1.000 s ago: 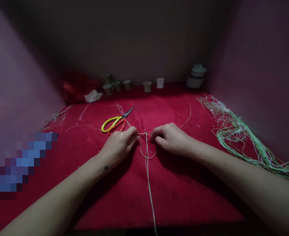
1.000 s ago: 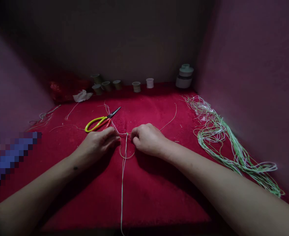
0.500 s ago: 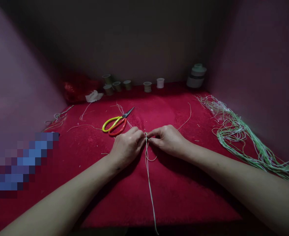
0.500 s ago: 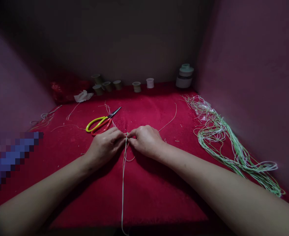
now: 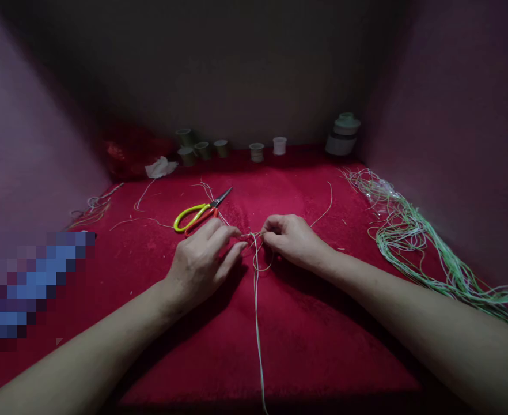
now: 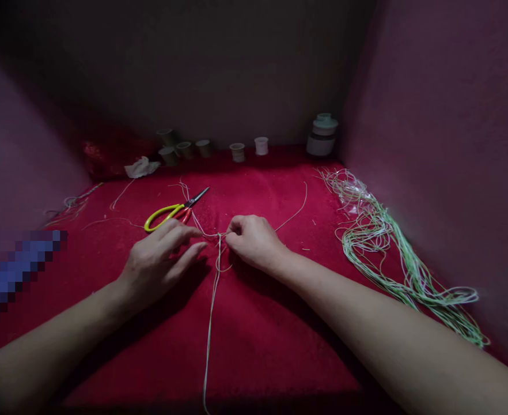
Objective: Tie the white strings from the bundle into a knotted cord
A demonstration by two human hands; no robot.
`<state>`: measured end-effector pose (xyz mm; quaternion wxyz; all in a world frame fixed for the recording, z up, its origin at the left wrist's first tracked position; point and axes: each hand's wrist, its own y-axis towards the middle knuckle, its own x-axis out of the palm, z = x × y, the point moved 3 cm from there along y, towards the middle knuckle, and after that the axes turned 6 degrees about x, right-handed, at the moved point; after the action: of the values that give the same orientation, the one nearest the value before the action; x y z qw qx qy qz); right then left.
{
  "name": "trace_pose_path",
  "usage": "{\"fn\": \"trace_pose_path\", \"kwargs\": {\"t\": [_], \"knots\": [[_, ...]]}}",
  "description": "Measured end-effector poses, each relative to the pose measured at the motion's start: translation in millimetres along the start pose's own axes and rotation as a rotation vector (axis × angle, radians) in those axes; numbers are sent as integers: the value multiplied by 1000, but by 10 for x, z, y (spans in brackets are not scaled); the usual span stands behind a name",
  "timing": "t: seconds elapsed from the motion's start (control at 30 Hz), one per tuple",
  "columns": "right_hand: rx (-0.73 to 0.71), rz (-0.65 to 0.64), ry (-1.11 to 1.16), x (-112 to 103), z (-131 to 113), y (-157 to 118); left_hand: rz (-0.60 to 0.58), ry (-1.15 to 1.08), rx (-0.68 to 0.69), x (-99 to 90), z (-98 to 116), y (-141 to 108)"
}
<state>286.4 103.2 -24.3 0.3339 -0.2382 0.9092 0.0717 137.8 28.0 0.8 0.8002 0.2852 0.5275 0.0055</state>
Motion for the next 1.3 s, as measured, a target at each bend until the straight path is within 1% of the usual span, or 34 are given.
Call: {"fn": "trace_pose_path", "kwargs": {"t": [0.03,0.07,0.13,0.17,0.2,0.23,0.27,0.33,0.43,0.47,0.6,0.67,0.83,0.97,1.07,1.17,1.3], "knots": [[13,-9,50,-2,13,8,-67,-100,-91,-20,23,-9],[21,-17,95,-3,23,14,-176,-239,-214,-17,47,-25],[26,-26,169,0,33,24,-448,-602,-515,37,114,-94],[28,-30,198,5,36,28,-562,-800,-656,69,159,-137],[31,-31,227,10,39,33,-638,-992,-766,97,202,-175],[38,-31,256,17,43,39,-678,-1165,-842,122,234,-202],[49,-30,282,25,50,46,-696,-1309,-890,146,251,-223],[70,-24,323,37,65,61,-711,-1509,-942,201,246,-254],[72,-7,352,38,82,70,-735,-1623,-985,269,198,-273],[71,-1,358,33,84,69,-716,-1626,-988,279,182,-264],[72,5,382,25,88,60,-519,-1577,-963,260,150,-189],[59,6,396,32,85,58,-483,-1598,-950,261,176,-171],[15,14,419,42,66,41,-583,-1715,-924,333,258,-221],[3,8,478,30,58,19,-590,-1675,-892,343,260,-257],[47,24,615,37,90,25,-594,-1615,-883,338,264,-272],[73,93,757,45,132,51,-577,-1573,-860,345,273,-279],[105,272,912,-28,208,93,-553,-1538,-829,359,289,-286]]}}
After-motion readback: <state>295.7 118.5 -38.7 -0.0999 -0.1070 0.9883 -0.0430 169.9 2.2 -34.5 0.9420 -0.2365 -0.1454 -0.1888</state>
